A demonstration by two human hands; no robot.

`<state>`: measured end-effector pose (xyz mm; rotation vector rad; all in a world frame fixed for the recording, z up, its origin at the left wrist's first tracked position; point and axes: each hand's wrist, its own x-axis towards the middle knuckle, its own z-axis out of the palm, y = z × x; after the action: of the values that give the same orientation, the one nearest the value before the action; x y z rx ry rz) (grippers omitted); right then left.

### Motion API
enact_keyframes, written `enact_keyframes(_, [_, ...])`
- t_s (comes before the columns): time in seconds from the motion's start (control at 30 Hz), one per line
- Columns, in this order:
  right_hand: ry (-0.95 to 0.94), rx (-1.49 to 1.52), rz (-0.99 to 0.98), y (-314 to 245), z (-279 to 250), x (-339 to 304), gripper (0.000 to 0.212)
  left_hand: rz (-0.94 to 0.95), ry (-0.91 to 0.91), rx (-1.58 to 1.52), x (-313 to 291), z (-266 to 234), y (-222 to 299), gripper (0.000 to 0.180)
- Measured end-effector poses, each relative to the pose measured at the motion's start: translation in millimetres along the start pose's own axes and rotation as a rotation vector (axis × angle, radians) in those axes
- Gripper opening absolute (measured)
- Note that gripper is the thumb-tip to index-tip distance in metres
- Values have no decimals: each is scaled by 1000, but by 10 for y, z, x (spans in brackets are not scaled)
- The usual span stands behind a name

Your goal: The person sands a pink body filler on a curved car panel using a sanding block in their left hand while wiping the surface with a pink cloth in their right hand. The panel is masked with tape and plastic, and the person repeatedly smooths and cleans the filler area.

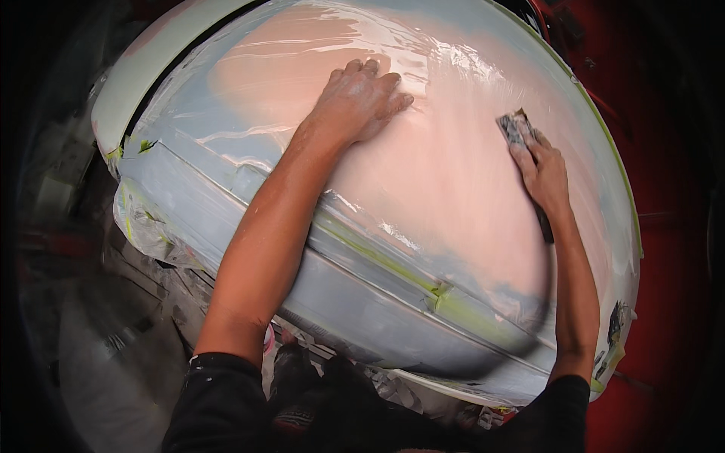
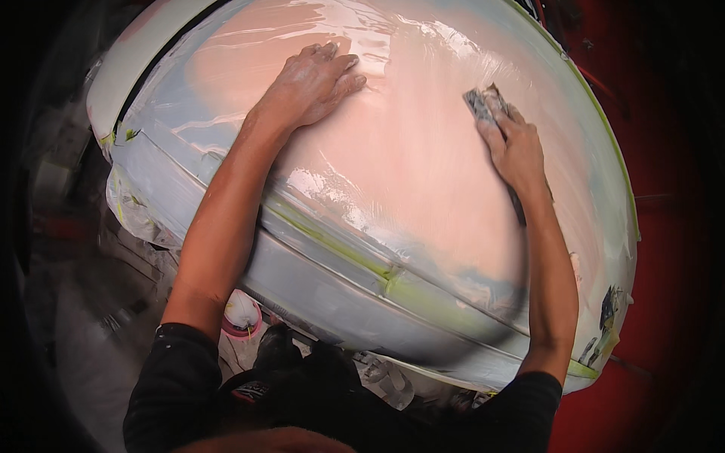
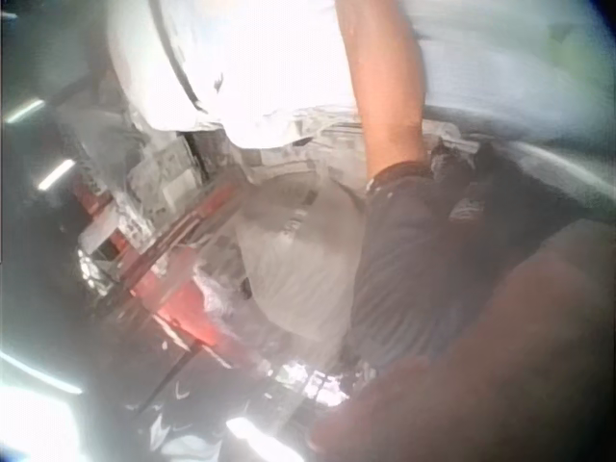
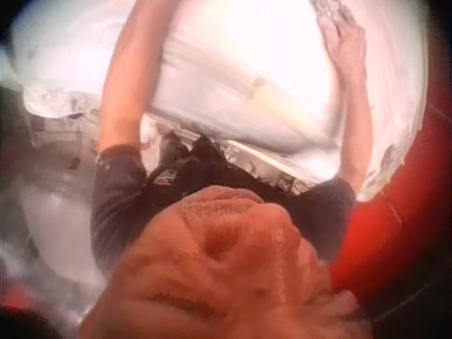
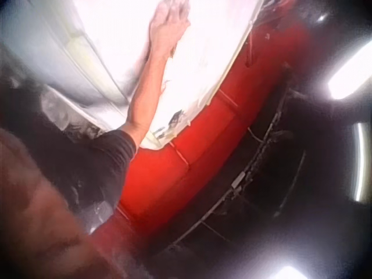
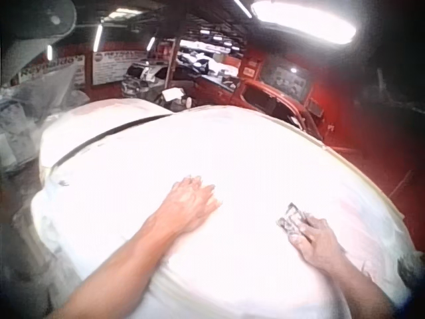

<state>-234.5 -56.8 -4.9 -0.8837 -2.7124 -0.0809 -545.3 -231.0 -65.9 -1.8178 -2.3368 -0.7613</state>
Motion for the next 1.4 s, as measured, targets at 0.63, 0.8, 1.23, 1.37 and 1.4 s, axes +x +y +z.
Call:
enact_keyframes(0.63, [-71,40,-292,-770,-6,-171,47,63,33,12,45,11,-134,38])
enact_keyframes(0.8, [-234,102,-468,-1030,-363,-1158,50,-134,69,-169,116,-17,27,28])
enact_keyframes(1.23, [-96,136,-439,-1285,49,-338,45,-200,168,-244,164,95,-308,39])
enact_keyframes(1.37, [-227,107,-470,-955,-402,-1359,50,-296,43,-242,167,-78,22,45])
enact_keyframes(1.4, [-210,87,-457,-975,-371,-1213,50,-291,42,-235,163,-119,61,46])
